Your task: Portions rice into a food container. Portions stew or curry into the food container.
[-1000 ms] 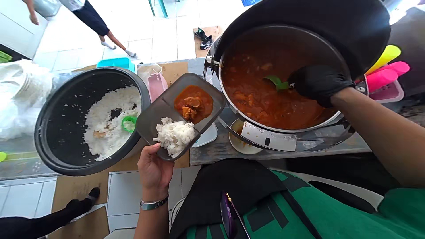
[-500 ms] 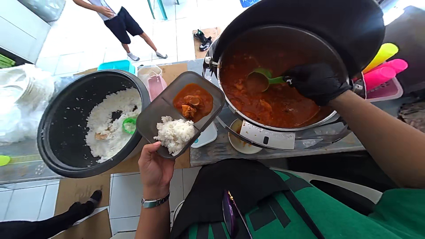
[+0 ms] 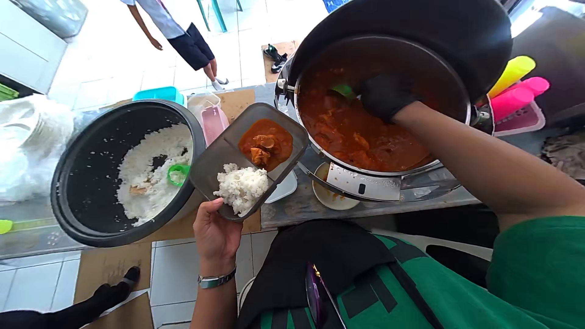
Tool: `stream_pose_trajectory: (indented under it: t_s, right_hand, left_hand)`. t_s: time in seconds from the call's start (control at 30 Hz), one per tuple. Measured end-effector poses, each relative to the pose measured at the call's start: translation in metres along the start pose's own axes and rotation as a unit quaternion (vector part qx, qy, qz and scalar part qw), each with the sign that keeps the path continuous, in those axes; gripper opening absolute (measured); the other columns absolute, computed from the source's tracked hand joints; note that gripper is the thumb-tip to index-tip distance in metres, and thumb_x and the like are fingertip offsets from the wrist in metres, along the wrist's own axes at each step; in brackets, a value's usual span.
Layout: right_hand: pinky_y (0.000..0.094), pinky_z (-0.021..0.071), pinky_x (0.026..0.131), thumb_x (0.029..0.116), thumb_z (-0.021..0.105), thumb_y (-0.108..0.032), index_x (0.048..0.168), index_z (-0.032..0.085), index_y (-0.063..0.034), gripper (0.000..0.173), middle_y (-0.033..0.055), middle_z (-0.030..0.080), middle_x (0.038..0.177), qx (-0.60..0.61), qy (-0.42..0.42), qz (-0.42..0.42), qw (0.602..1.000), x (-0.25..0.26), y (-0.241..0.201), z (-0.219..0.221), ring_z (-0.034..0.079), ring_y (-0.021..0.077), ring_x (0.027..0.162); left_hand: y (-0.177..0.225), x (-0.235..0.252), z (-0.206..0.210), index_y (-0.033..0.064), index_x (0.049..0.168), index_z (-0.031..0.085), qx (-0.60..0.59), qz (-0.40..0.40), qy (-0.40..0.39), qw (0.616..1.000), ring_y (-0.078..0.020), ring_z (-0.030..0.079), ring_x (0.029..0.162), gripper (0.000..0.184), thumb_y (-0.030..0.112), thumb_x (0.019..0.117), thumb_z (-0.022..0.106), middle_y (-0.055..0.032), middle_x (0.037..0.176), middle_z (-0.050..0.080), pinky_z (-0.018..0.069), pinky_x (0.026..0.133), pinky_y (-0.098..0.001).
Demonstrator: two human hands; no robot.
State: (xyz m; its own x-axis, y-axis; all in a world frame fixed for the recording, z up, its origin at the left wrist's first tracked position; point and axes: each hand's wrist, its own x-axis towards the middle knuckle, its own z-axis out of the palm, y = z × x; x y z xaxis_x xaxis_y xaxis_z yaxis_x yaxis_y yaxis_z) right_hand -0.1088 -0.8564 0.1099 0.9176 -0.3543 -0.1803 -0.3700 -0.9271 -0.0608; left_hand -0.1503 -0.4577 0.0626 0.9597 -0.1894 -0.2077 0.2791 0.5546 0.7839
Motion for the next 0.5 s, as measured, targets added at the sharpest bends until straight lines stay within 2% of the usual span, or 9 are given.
stream_pose_trajectory:
  t_s: [0.13,0.27,0.33,0.4,0.5]
  right_hand:
    - [0.0742,0.0452,0.090,0.0992,0.062,-0.019,0.119,0.073,-0.0092,0.025,0.0271,0.069,0.121,0.091,-0.012,0.008,0.996,0.016,-0.012,-0.006,0.062,0.0504,0.116]
    - [0.0669,0.0491,0.088,0.0999,0.061,-0.013,0.115,0.074,-0.0056,0.022,0.0232,0.071,0.109,0.204,-0.041,-0.017,0.978,0.021,-0.006,0.005,0.067,0.0413,0.102]
    - [0.0534,0.0499,0.082,0.1016,0.060,-0.010,0.113,0.073,-0.0029,0.018,0.0164,0.070,0.099,0.278,-0.066,-0.016,0.958,0.018,0.001,0.012,0.063,0.0275,0.087]
    - [0.0438,0.0496,0.078,0.1020,0.060,-0.010,0.111,0.071,-0.0022,0.016,0.0109,0.068,0.094,0.321,-0.091,0.002,0.943,0.018,0.011,0.019,0.059,0.0181,0.079]
    - [0.0251,0.0426,0.062,0.1050,0.056,-0.012,0.107,0.070,-0.0044,0.016,0.0002,0.061,0.082,0.364,-0.104,0.023,0.925,0.007,0.023,0.016,0.048,0.0044,0.065]
  left_hand:
    - [0.000,-0.005,-0.002,0.0088,0.102,0.065,-0.004,-0.002,0.001,1.000,-0.0219,0.074,0.090,0.026,0.016,0.0941,0.041,-0.0115,0.097,0.074,0.0633,0.077,-0.0430]
    - [0.002,-0.008,-0.008,0.0095,0.104,0.066,-0.004,0.004,0.003,1.000,-0.0222,0.074,0.092,0.025,0.018,0.0935,0.044,-0.0117,0.099,0.074,0.0631,0.078,-0.0432]
    - [0.002,-0.009,-0.011,0.0100,0.105,0.065,-0.002,0.005,0.008,1.000,-0.0223,0.073,0.093,0.025,0.019,0.0929,0.045,-0.0112,0.100,0.073,0.0629,0.079,-0.0439]
    - [0.004,-0.009,-0.012,0.0106,0.106,0.065,0.004,0.007,0.014,1.000,-0.0216,0.073,0.093,0.026,0.019,0.0938,0.043,-0.0105,0.100,0.073,0.0626,0.080,-0.0439]
    - [0.005,-0.008,-0.014,0.0107,0.107,0.064,0.003,0.010,0.019,1.000,-0.0219,0.073,0.094,0.027,0.019,0.0950,0.041,-0.0102,0.101,0.073,0.0626,0.081,-0.0444]
